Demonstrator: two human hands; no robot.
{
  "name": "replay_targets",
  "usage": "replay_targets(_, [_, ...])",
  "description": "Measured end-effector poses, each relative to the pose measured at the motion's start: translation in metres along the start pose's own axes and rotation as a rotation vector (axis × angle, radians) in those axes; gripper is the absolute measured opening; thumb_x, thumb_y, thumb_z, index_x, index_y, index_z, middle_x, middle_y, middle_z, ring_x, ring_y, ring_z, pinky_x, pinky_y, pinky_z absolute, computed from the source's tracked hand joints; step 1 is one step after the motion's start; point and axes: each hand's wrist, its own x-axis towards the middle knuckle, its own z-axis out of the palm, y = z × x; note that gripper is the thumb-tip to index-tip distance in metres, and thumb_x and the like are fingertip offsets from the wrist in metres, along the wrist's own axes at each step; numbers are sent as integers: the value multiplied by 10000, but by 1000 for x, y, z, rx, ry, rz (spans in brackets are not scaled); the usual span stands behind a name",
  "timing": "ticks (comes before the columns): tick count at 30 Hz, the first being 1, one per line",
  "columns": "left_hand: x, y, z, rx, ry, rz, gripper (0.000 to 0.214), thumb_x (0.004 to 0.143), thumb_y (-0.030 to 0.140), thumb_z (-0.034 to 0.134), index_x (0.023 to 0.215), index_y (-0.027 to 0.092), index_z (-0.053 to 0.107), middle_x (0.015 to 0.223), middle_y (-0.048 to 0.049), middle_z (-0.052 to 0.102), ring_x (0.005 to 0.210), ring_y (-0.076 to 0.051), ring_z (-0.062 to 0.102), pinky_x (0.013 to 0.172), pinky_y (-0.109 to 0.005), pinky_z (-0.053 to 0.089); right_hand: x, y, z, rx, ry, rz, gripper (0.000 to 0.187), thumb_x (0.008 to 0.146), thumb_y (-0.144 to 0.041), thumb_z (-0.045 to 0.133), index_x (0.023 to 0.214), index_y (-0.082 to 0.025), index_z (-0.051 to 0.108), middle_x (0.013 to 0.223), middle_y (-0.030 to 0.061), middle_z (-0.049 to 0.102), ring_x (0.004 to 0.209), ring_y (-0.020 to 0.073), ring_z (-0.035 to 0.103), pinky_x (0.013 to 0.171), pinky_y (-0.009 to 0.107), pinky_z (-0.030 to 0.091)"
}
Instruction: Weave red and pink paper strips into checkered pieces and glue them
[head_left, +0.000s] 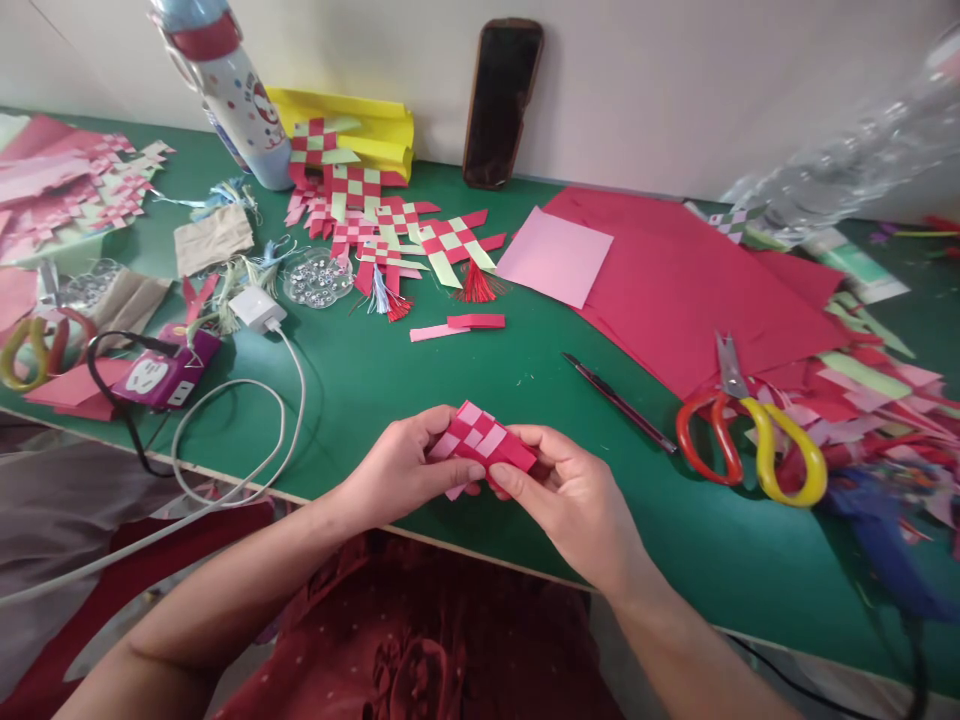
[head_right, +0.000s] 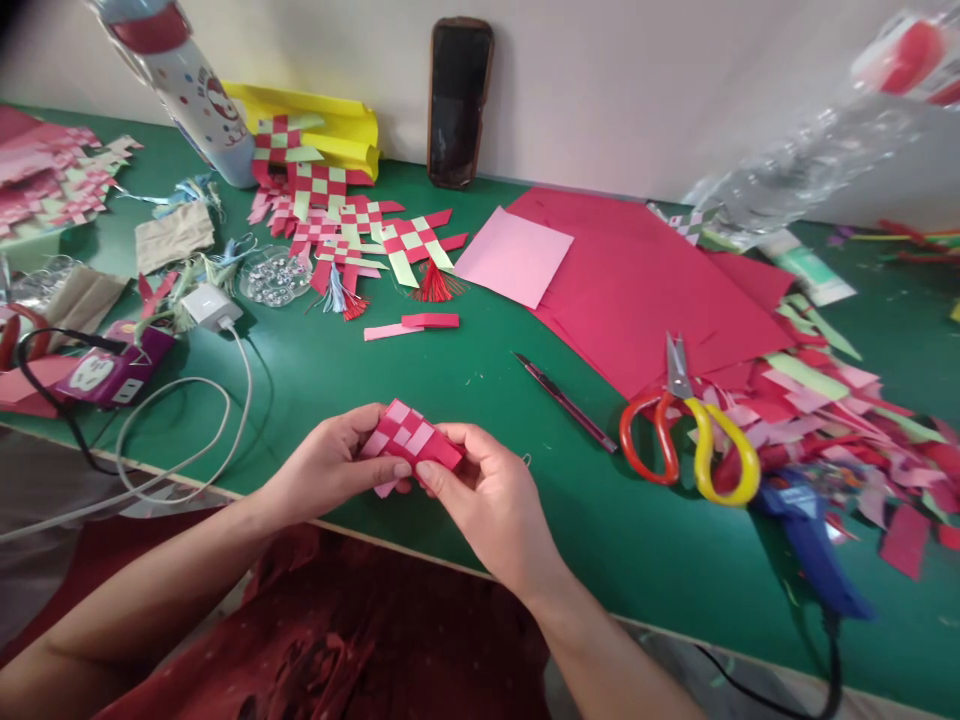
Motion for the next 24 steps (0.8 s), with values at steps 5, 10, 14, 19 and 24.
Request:
replay_targets(5, [-1, -3, -2, -92, -7, -18, 406, 739, 257, 797, 1053, 162, 557, 820, -13, 688, 651, -112, 636, 571, -204, 509, 0, 0, 0, -23, -12, 9, 231, 833, -361, 684, 1011, -215, 668, 797, 2, 721, 687, 136, 651, 651, 250, 534])
replay_targets(10, [-2, -5, -3, -127, -13, -32, 416, 746, 213, 784, 1088, 156, 555, 806, -17, 706, 639, -103, 637, 576, -195, 511, 0, -1, 1, -38, -27, 11, 222, 835, -361, 682, 1001, -215, 667, 782, -4, 712, 677, 131, 641, 646, 245, 525])
replay_targets(14, [-4, -6, -6, -76, -7, 4, 415, 749, 250, 804, 1080, 160, 570, 829, -8, 690, 649, -92, 622, 594, -191, 508, 2, -3, 1, -78, -31, 3, 187, 844, -346, 667, 991, -231, 675, 828, -10, 714, 713, 124, 637, 670, 236, 516])
replay_targets(19, [-9, -3, -16, -168, -77, 35, 447, 777, 244, 793, 1139, 152, 550, 887, -27, 691, 751, -119, 668, 701, -231, 549, 6, -11, -6, -135, -154, 45, 209, 831, -338, 663, 1017, -241, 677, 865, -13, 710, 718, 128, 622, 657, 242, 496])
replay_targets(24, [-13, 7, -33, -114, -100, 36, 556, 787, 223, 776, 1256, 184, 480, 1016, -45, 678, 883, -137, 665, 775, -249, 542, 16, -28, -18, -274, -411, 107, 201, 849, -342, 635, 1019, -246, 682, 889, -13, 712, 771, 142, 619, 672, 248, 464])
